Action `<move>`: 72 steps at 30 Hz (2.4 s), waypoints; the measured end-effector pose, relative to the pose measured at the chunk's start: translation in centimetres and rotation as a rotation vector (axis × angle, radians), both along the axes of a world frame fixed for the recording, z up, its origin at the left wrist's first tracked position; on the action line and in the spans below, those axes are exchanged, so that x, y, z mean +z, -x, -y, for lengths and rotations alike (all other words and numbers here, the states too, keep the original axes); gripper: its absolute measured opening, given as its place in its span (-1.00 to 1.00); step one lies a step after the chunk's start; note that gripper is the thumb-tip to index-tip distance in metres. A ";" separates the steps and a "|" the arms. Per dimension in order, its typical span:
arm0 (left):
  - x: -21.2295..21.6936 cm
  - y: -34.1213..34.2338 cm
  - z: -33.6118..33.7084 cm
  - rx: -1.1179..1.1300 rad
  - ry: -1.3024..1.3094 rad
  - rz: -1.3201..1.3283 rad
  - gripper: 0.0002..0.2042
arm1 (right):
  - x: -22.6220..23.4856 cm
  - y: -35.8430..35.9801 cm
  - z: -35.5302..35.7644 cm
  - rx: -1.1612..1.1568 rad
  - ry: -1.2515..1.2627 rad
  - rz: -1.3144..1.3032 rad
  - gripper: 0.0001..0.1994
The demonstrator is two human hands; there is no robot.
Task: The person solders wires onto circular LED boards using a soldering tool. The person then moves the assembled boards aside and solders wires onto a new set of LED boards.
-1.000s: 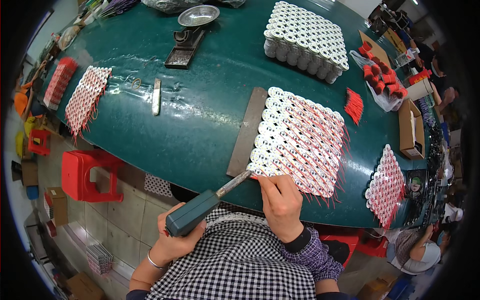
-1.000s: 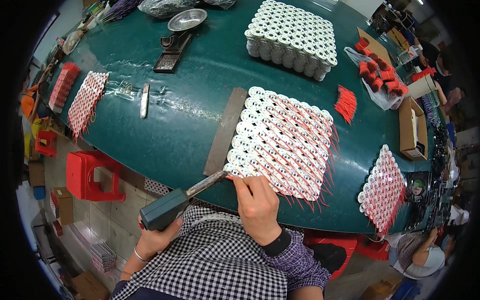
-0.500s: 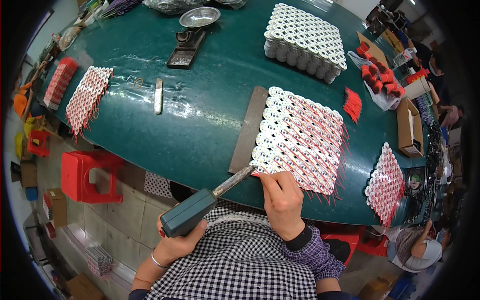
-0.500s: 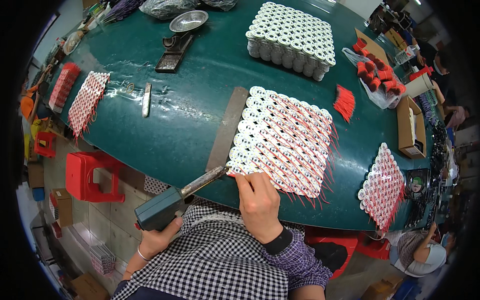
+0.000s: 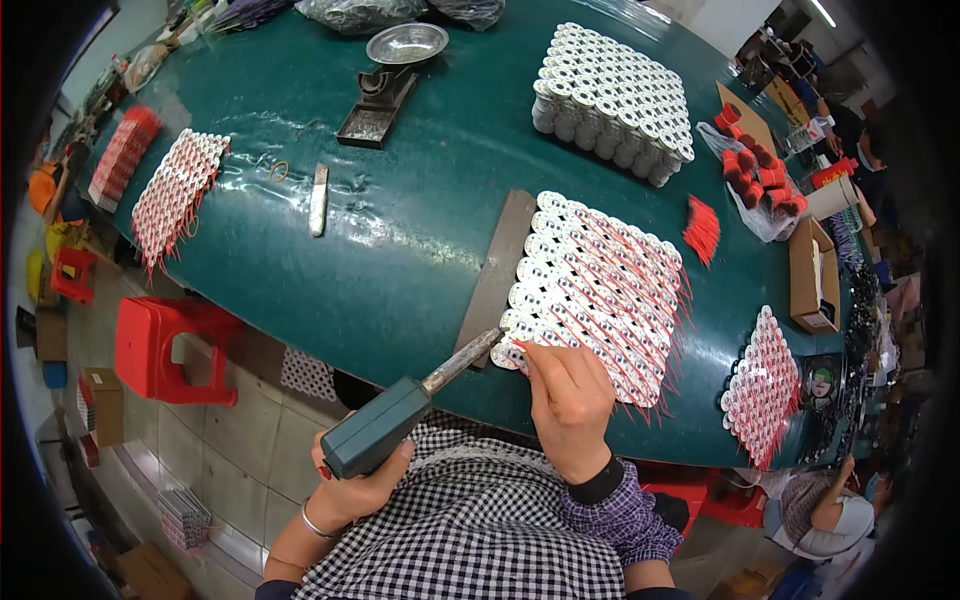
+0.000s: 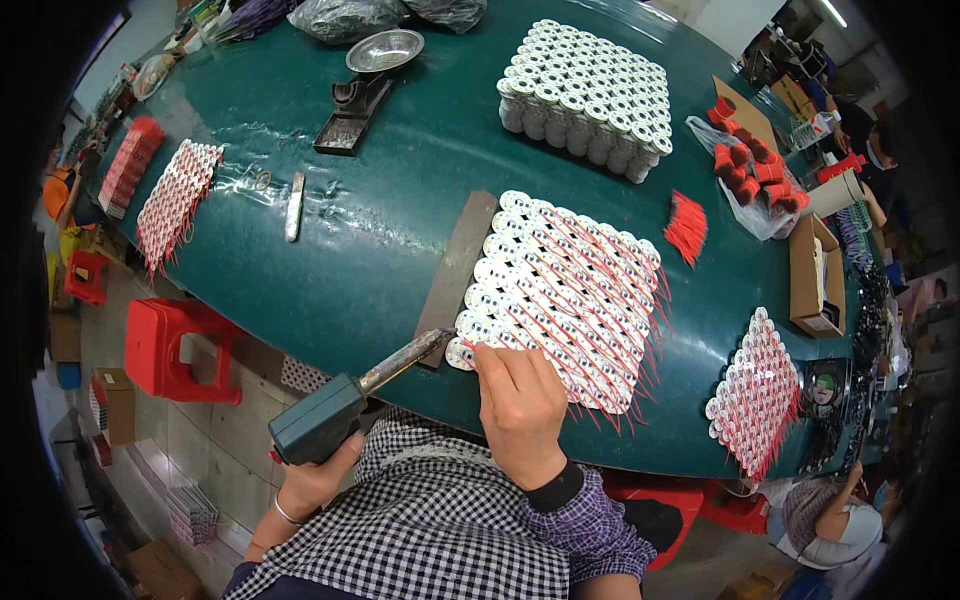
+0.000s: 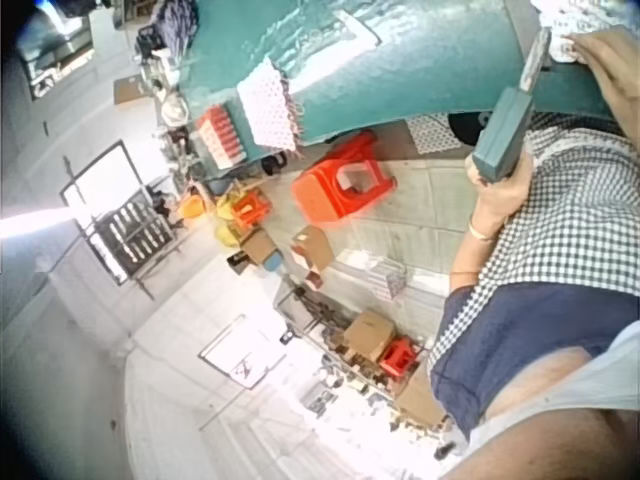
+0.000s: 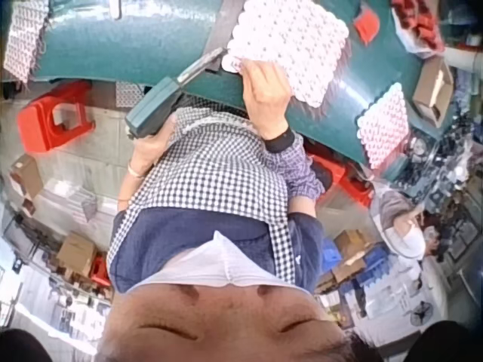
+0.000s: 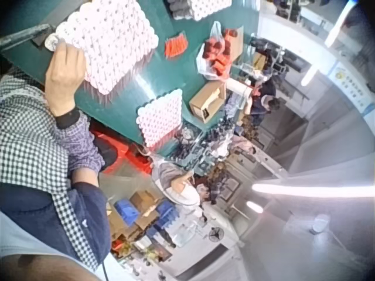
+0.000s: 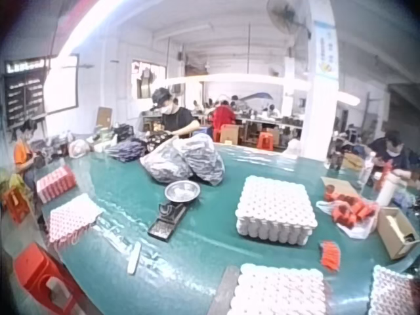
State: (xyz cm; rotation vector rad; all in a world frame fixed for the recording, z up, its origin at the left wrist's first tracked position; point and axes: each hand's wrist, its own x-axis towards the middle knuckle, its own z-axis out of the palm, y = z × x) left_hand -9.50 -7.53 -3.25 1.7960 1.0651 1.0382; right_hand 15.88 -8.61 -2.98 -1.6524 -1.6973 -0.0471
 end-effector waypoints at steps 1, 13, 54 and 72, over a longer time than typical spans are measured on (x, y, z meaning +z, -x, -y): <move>0.0 -0.1 -0.2 -0.006 -0.028 -0.009 -0.80 | -0.1 0.0 -0.2 -0.008 0.008 -0.006 -0.72; 1.2 -1.4 -2.0 -0.051 0.115 -0.016 -0.80 | -1.2 -0.1 -0.8 -0.039 0.018 -0.008 -0.73; 1.8 -1.9 -2.9 -0.097 0.030 -0.168 -0.82 | 0.1 0.1 -1.2 -0.064 0.151 -0.026 -0.79; 1.8 -1.1 -2.5 -0.090 0.045 -0.194 -0.74 | 0.6 -0.6 -1.1 -0.070 0.045 -0.020 -0.75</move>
